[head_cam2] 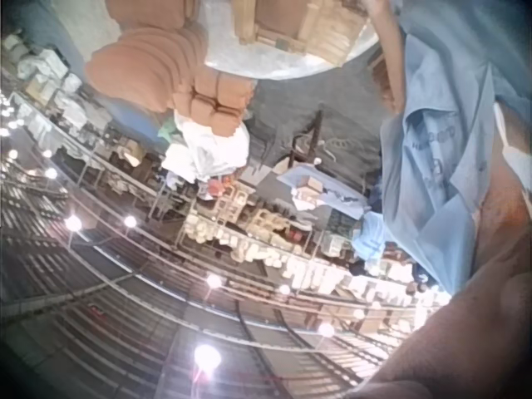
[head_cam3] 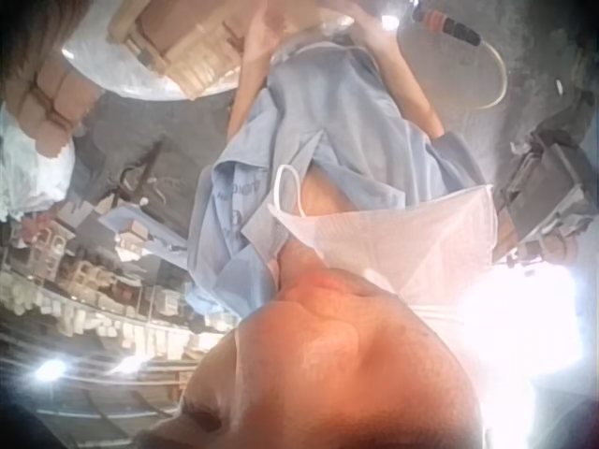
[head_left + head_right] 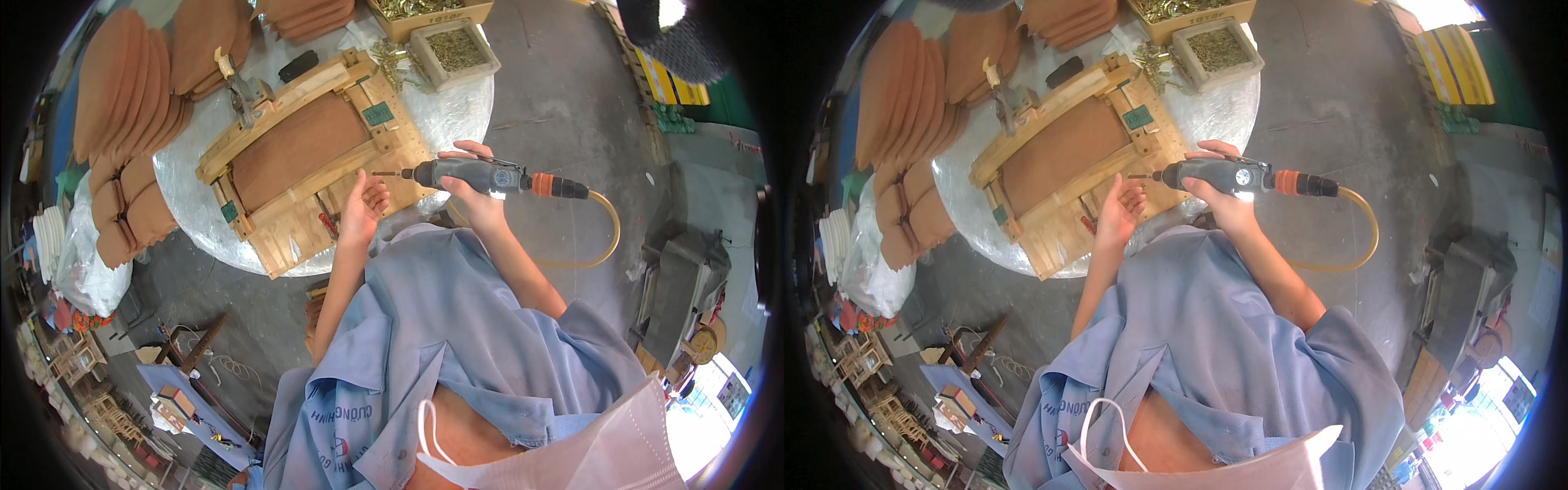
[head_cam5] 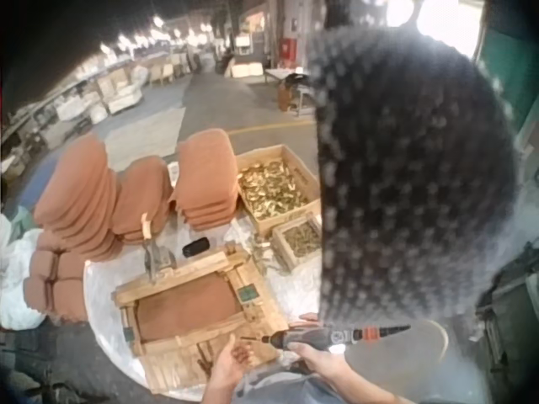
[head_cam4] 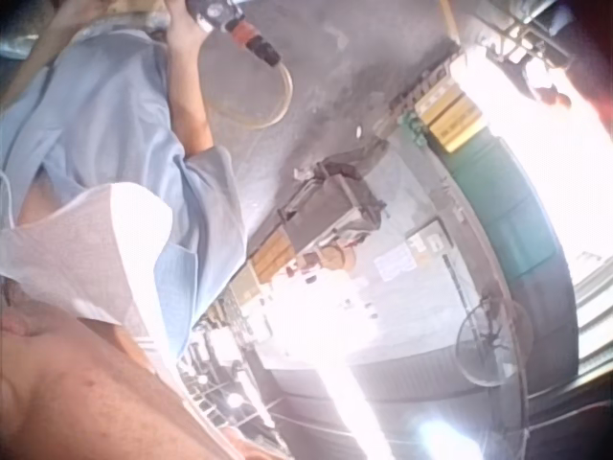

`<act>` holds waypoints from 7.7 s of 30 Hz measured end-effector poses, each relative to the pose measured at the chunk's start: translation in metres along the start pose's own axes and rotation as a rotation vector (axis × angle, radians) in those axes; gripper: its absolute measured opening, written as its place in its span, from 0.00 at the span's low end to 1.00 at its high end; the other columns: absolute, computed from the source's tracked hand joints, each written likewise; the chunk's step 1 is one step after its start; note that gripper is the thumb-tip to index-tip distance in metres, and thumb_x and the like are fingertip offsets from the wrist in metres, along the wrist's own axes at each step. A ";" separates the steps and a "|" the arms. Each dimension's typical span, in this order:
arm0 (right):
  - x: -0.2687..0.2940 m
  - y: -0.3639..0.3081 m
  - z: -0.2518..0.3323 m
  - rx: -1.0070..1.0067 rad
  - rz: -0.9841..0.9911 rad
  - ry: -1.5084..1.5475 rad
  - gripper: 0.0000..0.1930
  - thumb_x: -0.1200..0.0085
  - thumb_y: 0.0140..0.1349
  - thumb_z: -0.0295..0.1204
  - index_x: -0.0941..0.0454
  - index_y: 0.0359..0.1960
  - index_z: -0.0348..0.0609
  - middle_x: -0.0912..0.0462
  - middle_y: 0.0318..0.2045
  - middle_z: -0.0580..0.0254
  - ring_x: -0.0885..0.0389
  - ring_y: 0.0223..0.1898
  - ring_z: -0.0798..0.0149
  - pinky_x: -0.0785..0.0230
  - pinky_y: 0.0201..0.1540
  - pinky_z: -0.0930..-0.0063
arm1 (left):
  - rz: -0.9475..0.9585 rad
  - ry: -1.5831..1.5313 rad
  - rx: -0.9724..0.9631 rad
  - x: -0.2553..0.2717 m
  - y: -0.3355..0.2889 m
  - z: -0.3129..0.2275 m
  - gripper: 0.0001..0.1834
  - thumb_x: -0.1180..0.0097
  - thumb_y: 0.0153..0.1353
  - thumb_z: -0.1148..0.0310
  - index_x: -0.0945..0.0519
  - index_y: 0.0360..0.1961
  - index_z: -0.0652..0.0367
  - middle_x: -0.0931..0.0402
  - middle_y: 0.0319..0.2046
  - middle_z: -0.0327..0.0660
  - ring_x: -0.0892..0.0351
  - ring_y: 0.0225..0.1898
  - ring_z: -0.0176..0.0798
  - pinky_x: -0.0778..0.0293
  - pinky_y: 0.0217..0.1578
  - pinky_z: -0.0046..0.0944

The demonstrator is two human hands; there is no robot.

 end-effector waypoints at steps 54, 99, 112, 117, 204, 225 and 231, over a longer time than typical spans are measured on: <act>0.016 -0.009 -0.037 -0.102 0.024 0.018 0.33 0.26 0.60 0.26 0.28 0.67 0.45 0.13 0.55 0.52 0.15 0.57 0.61 0.20 0.60 0.63 | 0.045 -0.122 0.167 0.043 0.040 0.028 0.15 0.29 0.69 0.67 0.13 0.54 0.59 0.13 0.43 0.34 0.11 0.41 0.32 0.10 0.41 0.30; 0.025 -0.011 -0.037 -0.191 -0.058 0.066 0.32 0.31 0.61 0.25 0.28 0.67 0.46 0.14 0.56 0.53 0.13 0.53 0.61 0.16 0.52 0.64 | 0.073 0.082 -0.068 0.051 0.013 0.006 0.17 0.46 0.78 0.71 0.19 0.64 0.66 0.12 0.50 0.47 0.09 0.46 0.40 0.11 0.47 0.36; 0.082 -0.032 -0.049 -0.173 -0.222 -0.149 0.31 0.25 0.54 0.25 0.22 0.61 0.43 0.11 0.49 0.56 0.13 0.53 0.62 0.19 0.58 0.63 | -0.109 0.527 -0.087 0.058 0.033 0.003 0.26 0.53 0.83 0.57 0.24 0.66 0.71 0.14 0.49 0.54 0.10 0.45 0.44 0.11 0.45 0.41; 0.094 -0.044 -0.053 -0.150 -0.220 -0.280 0.30 0.25 0.53 0.27 0.21 0.60 0.42 0.12 0.50 0.57 0.12 0.53 0.62 0.19 0.58 0.63 | 0.009 0.282 -0.043 0.052 0.041 0.008 0.27 0.60 0.81 0.62 0.27 0.69 0.73 0.15 0.53 0.57 0.11 0.50 0.49 0.11 0.51 0.45; 0.038 0.003 -0.009 -0.068 -0.095 0.072 0.34 0.31 0.62 0.31 0.32 0.69 0.46 0.15 0.53 0.51 0.16 0.56 0.56 0.20 0.59 0.56 | -0.008 0.115 -0.183 0.016 0.023 -0.001 0.16 0.37 0.77 0.55 0.15 0.42 0.59 0.17 0.27 0.36 0.17 0.26 0.32 0.18 0.29 0.37; -0.110 0.180 0.024 0.277 0.114 -0.418 0.31 0.25 0.54 0.26 0.28 0.59 0.40 0.14 0.50 0.53 0.15 0.54 0.59 0.24 0.62 0.62 | -0.452 1.800 -1.076 -0.063 0.104 -0.157 0.24 0.41 0.70 0.63 0.20 0.67 0.41 0.15 0.38 0.39 0.12 0.37 0.47 0.14 0.32 0.49; -0.130 0.197 0.011 0.304 0.187 -0.454 0.31 0.26 0.55 0.25 0.28 0.59 0.40 0.15 0.49 0.53 0.15 0.54 0.60 0.24 0.61 0.62 | -0.445 1.951 -1.000 -0.069 0.115 -0.147 0.29 0.40 0.65 0.67 0.24 0.69 0.43 0.16 0.39 0.42 0.12 0.37 0.46 0.14 0.29 0.46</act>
Point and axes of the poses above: each hand's wrist, its own y-axis towards the middle knuckle, its own x-axis out of the back of the hand, z = x × y, the point moved 10 cm from there along y, towards the middle knuckle
